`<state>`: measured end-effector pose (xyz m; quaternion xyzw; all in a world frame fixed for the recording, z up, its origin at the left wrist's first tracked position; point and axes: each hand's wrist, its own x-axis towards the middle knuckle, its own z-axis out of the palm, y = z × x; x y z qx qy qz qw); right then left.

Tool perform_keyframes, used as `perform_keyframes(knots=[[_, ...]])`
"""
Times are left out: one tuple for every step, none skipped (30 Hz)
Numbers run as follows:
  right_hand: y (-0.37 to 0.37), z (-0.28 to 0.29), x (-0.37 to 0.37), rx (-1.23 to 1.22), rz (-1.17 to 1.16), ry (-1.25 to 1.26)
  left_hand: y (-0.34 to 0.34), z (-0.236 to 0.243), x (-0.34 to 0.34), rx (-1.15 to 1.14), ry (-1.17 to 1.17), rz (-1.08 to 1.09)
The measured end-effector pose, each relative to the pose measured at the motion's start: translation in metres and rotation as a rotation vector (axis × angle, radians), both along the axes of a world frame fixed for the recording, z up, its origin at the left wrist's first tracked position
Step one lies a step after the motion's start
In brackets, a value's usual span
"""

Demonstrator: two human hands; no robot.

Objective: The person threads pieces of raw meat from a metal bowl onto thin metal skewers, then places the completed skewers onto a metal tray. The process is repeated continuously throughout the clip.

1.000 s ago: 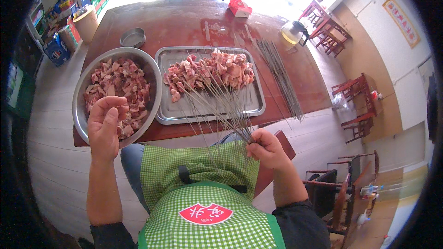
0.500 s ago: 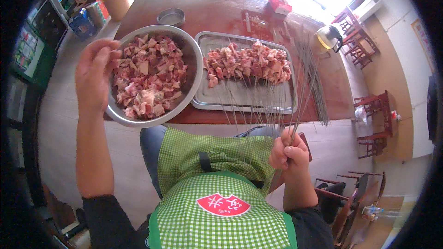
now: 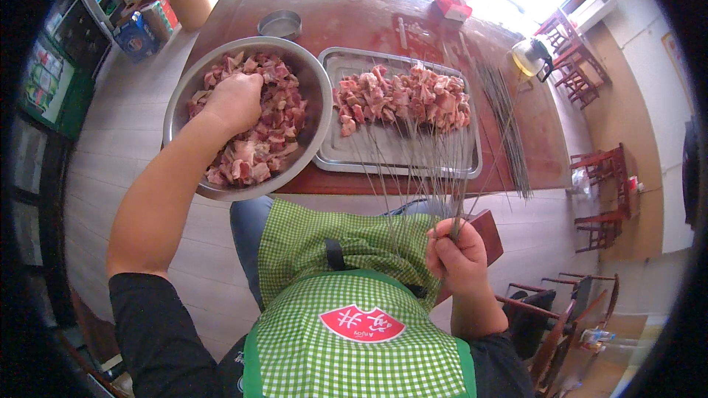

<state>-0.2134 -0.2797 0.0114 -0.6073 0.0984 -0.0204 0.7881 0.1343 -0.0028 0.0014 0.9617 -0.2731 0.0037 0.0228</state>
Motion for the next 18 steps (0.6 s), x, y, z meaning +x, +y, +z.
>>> perform_keyframes(knots=[[0.001,0.0,0.0,-0.041,0.009,0.044,0.002,0.0,0.0,0.011,-0.002,-0.002],[0.003,-0.001,0.0,-0.054,0.033,0.042,0.004,0.002,0.0,-0.041,0.014,-0.028],[0.004,-0.001,0.001,-0.048,0.058,0.044,0.009,0.003,-0.003,-0.097,0.0,-0.053],[0.005,-0.001,0.001,-0.059,0.066,0.082,0.014,0.005,-0.005,-0.144,-0.027,-0.081],[0.006,-0.001,0.001,-0.052,0.076,0.124,0.019,0.009,-0.005,-0.252,0.05,-0.061],[0.007,-0.001,0.001,-0.044,0.087,0.166,0.026,0.013,-0.005,-0.351,0.114,-0.043],[0.008,-0.001,0.002,-0.048,0.1,0.179,0.031,0.016,-0.005,-0.47,0.163,-0.046],[0.01,-0.001,0.004,-0.052,0.114,0.189,0.037,0.019,-0.006,-0.671,0.339,0.029],[0.011,-0.002,0.005,-0.038,0.128,0.212,0.043,0.022,-0.008,-0.892,0.5,0.085],[0.012,-0.002,0.006,-0.074,0.151,0.199,0.048,0.024,-0.01,-1.113,0.654,0.166],[0.012,-0.002,0.008,-0.092,0.172,0.197,0.051,0.024,-0.013,-1.289,0.78,0.178],[0.012,-0.003,0.01,-0.08,0.188,0.208,0.053,0.023,-0.017,-1.374,0.852,0.147],[0.013,-0.003,0.012,-0.131,0.202,0.176,0.053,0.021,-0.022,-1.468,0.922,0.139],[0.013,-0.002,0.013,-0.152,0.211,0.157,0.053,0.02,-0.026,-1.559,0.995,0.173],[0.014,-0.002,0.014,-0.152,0.22,0.154,0.051,0.017,-0.03,-1.649,0.985,0.186],[0.014,-0.001,0.016,-0.264,0.236,0.128,0.05,0.016,-0.034,-1.669,1.007,0.202],[0.015,0.0,0.018,-0.357,0.254,0.118,0.049,0.015,-0.038,-1.69,1.029,0.217],[0.017,0.001,0.019,-0.454,0.267,0.13,0.049,0.016,-0.04,-1.743,1.07,0.206]])
